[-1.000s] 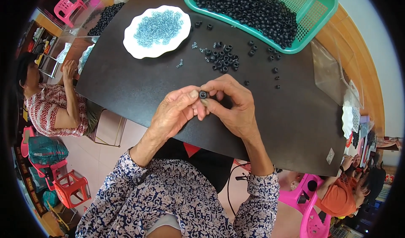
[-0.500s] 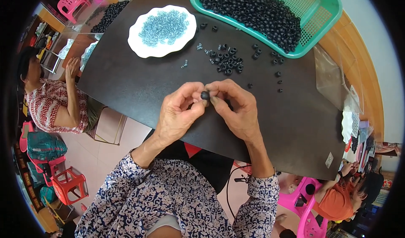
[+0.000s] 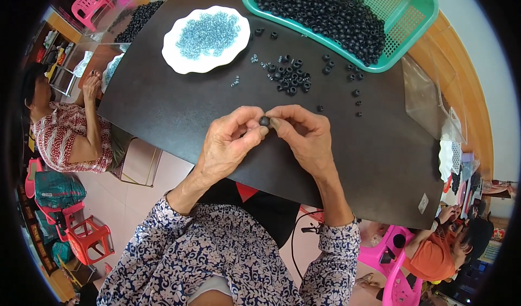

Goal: Assembling small hardware components by inserting a tiny blue part into a black circular housing.

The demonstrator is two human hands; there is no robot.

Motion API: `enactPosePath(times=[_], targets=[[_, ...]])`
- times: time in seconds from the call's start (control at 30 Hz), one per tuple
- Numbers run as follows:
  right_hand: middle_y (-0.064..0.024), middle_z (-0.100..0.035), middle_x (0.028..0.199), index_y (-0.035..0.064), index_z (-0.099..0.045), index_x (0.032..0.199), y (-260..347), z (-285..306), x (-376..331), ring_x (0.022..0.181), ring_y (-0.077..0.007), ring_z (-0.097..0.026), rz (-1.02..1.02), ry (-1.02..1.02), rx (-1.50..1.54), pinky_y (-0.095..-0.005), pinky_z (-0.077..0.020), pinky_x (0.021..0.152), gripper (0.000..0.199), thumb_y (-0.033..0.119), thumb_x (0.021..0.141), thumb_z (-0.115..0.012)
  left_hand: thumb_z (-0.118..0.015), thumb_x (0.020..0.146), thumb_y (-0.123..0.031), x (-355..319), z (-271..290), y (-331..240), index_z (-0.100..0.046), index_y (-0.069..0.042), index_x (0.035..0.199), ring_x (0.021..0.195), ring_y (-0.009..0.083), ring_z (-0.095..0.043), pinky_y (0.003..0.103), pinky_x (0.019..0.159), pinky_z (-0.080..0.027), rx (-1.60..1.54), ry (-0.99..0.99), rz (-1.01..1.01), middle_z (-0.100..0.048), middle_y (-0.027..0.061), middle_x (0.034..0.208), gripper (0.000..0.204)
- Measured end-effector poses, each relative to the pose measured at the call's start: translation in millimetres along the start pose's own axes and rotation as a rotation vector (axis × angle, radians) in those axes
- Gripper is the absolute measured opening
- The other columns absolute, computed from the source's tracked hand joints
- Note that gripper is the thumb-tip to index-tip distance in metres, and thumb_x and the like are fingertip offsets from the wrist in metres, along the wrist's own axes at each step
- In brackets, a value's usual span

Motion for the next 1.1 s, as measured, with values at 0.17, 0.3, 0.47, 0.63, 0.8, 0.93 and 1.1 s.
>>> enactPosePath(times=[0.17, 0.3, 0.47, 0.63, 0.8, 0.93, 1.1], targets=[[-0.0029, -0.065, 0.098, -0.0013, -0.065, 0.112, 2, -8, 1, 0.083, -0.0084, -0.057, -0.015, 0.027, 0.026, -0.0224, -0.0477, 0.074, 0.024, -0.004, 0.088, -0.064, -0.061, 0.094, -0.009, 1, -1, 4, -0.061, 0.003, 0.111, 0.078, 0.0061, -0.056, 0.021, 0.071, -0.048, 0.033, 0.044, 0.028, -0.059, -0.0007, 0.083, 0.021], [-0.0023, -0.063, 0.098, -0.0009, -0.064, 0.111, 3, -9, 0, 0.087, -0.0081, -0.056, 0.024, 0.094, -0.009, -0.0226, -0.0469, 0.076, 0.025, -0.005, 0.086, -0.065, -0.058, 0.096, -0.013, 2, -5, 4, -0.062, 0.002, 0.108, 0.071, 0.0069, -0.054, 0.022, 0.066, -0.046, -0.045, 0.088, 0.01, -0.06, -0.0001, 0.077, 0.02], [-0.001, -0.06, 0.095, -0.0011, -0.064, 0.106, 2, -7, -1, 0.086, -0.0073, -0.054, 0.007, 0.069, 0.014, -0.0221, -0.0454, 0.076, 0.024, -0.007, 0.083, -0.068, -0.057, 0.098, -0.019, 3, -6, 8, -0.063, 0.001, 0.105, 0.07, 0.0074, -0.055, 0.023, 0.065, -0.046, -0.27, 0.106, 0.067, -0.063, 0.0013, 0.074, 0.022], [-0.0005, -0.059, 0.093, -0.0013, -0.065, 0.106, 4, -7, -1, 0.082, -0.0063, -0.053, 0.019, 0.035, -0.008, -0.0211, -0.0438, 0.072, 0.025, -0.008, 0.082, -0.069, -0.055, 0.1, -0.024, 4, 0, 16, -0.064, 0.002, 0.104, 0.071, 0.0084, -0.056, 0.023, 0.068, -0.047, -0.372, 0.065, 0.153, -0.064, 0.0036, 0.078, 0.027], [0.0008, -0.057, 0.089, -0.0013, -0.065, 0.109, 10, -9, -1, 0.078, -0.0058, -0.051, 0.079, 0.037, -0.104, -0.0208, -0.0421, 0.068, 0.029, -0.008, 0.081, -0.069, -0.051, 0.101, -0.024, 7, -14, 20, -0.062, 0.004, 0.102, 0.073, 0.0156, -0.06, 0.028, 0.07, -0.049, -0.488, 0.128, 0.205, -0.063, 0.0085, 0.077, 0.03], [0.0019, -0.055, 0.086, -0.0011, -0.065, 0.115, 9, -10, 0, 0.075, -0.0056, -0.048, 0.095, 0.029, -0.066, -0.0208, -0.0408, 0.065, 0.035, -0.008, 0.081, -0.069, -0.05, 0.101, -0.023, 5, -18, 27, -0.06, 0.004, 0.098, 0.07, 0.0194, -0.06, 0.03, 0.067, -0.049, -0.795, 0.123, 0.292, -0.06, 0.0087, 0.07, 0.029], [0.0028, -0.055, 0.084, -0.0011, -0.064, 0.116, 8, -10, 0, 0.072, -0.005, -0.047, 0.09, 0.034, -0.09, -0.0201, -0.04, 0.064, 0.037, -0.008, 0.081, -0.069, -0.051, 0.102, -0.026, 4, -22, 24, -0.062, 0.002, 0.099, 0.07, 0.0146, -0.06, 0.026, 0.067, -0.05, -0.815, 0.151, 0.282, -0.06, 0.0069, 0.072, 0.03]])
Point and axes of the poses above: each hand's wrist, its own x-axis towards the middle knuckle, its own z-axis out of the back of the hand, y = z × x, the point moved 10 cm from there along x, towards the middle knuckle
